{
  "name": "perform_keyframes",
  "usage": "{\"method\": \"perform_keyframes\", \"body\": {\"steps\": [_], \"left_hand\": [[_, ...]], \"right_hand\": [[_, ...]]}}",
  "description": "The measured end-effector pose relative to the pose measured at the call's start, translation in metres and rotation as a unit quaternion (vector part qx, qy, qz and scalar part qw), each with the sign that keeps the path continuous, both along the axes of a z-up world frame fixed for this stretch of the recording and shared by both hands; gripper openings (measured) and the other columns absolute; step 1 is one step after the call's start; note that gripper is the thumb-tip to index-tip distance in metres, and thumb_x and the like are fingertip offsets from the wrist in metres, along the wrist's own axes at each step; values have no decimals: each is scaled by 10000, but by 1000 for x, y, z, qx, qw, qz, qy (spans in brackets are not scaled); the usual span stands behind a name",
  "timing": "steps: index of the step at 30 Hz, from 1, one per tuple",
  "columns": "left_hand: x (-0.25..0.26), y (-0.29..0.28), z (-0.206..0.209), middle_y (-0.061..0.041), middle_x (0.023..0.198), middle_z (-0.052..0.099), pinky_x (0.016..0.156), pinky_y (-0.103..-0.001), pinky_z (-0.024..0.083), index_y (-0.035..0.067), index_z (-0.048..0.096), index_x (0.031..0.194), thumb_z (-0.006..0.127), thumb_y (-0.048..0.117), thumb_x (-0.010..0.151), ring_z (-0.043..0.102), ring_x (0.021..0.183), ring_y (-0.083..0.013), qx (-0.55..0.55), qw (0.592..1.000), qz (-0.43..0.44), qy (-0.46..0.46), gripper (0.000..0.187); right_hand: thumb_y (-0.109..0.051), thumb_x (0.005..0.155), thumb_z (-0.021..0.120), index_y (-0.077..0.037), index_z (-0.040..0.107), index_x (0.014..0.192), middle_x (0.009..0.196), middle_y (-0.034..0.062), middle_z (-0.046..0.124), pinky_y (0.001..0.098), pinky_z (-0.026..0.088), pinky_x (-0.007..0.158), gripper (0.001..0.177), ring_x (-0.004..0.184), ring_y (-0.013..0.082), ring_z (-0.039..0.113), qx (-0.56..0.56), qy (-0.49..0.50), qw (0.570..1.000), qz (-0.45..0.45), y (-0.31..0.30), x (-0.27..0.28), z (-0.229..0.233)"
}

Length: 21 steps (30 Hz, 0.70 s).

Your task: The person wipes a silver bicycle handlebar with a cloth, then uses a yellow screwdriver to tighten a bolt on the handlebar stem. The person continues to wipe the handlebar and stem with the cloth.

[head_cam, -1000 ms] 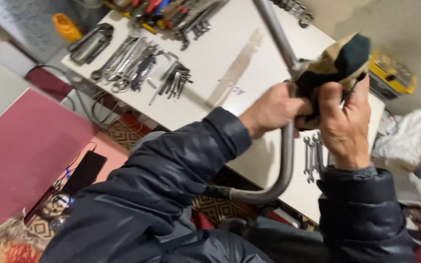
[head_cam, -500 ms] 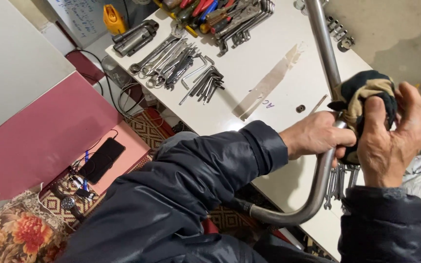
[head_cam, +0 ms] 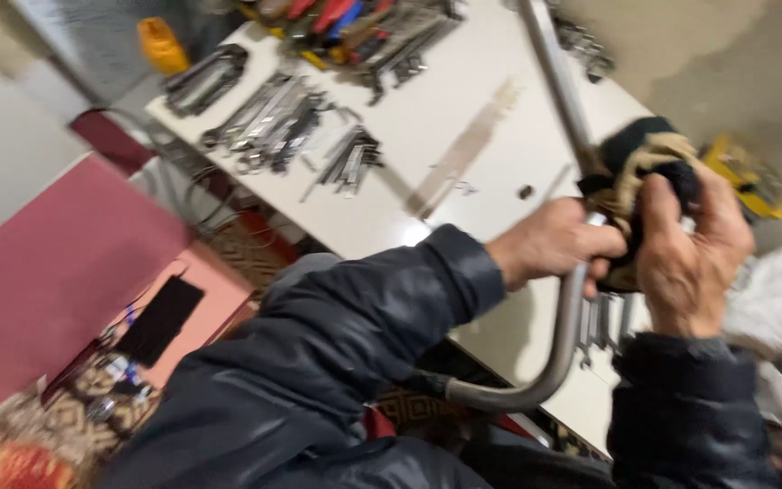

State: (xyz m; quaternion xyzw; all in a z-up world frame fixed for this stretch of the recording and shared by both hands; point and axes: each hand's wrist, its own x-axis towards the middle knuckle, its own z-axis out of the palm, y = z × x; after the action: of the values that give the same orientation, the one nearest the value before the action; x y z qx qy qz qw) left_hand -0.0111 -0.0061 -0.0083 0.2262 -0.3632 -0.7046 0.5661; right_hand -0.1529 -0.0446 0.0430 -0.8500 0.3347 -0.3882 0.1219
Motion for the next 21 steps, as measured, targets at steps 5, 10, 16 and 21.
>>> {"method": "perform_keyframes", "body": {"steps": [5, 10, 16, 21], "left_hand": [[12, 9, 13, -71, 606, 576, 427, -294, 513, 7, 524, 839, 582, 51, 842, 556, 426, -177, 53, 998, 18, -10, 73], [12, 8, 12, -77, 611, 573, 445, -292, 537, 26, 535, 834, 566, 37, 841, 553, 444, -168, 30, 999, 18, -20, 34], [11, 10, 15, -73, 590, 575, 437, -288, 536, 30, 513, 826, 564, 46, 837, 550, 431, -165, 32, 999, 22, -29, 54], [9, 9, 11, -70, 577, 587, 429, -283, 525, 22, 527, 821, 565, 44, 829, 567, 420, -172, 25, 999, 19, -38, 44]], "right_hand": [[-283, 1121, 573, -144, 597, 1253, 1214, -24, 652, 202, 532, 1000, 193, 1064, 62, 630, 166, -257, 952, -21, -13, -6, 0], [-304, 1106, 541, -158, 610, 1190, 1119, -61, 665, 182, 536, 920, 182, 955, 19, 613, 205, -304, 929, -41, -9, -17, 4], [-355, 1116, 535, -201, 598, 1280, 1223, -52, 656, 223, 536, 1002, 233, 1063, 50, 626, 170, -278, 945, 5, -3, -6, -1], [-386, 1155, 482, -236, 557, 1383, 1324, -20, 623, 297, 535, 1102, 284, 1184, 106, 606, 126, -235, 963, 38, 1, 1, 3]]}}
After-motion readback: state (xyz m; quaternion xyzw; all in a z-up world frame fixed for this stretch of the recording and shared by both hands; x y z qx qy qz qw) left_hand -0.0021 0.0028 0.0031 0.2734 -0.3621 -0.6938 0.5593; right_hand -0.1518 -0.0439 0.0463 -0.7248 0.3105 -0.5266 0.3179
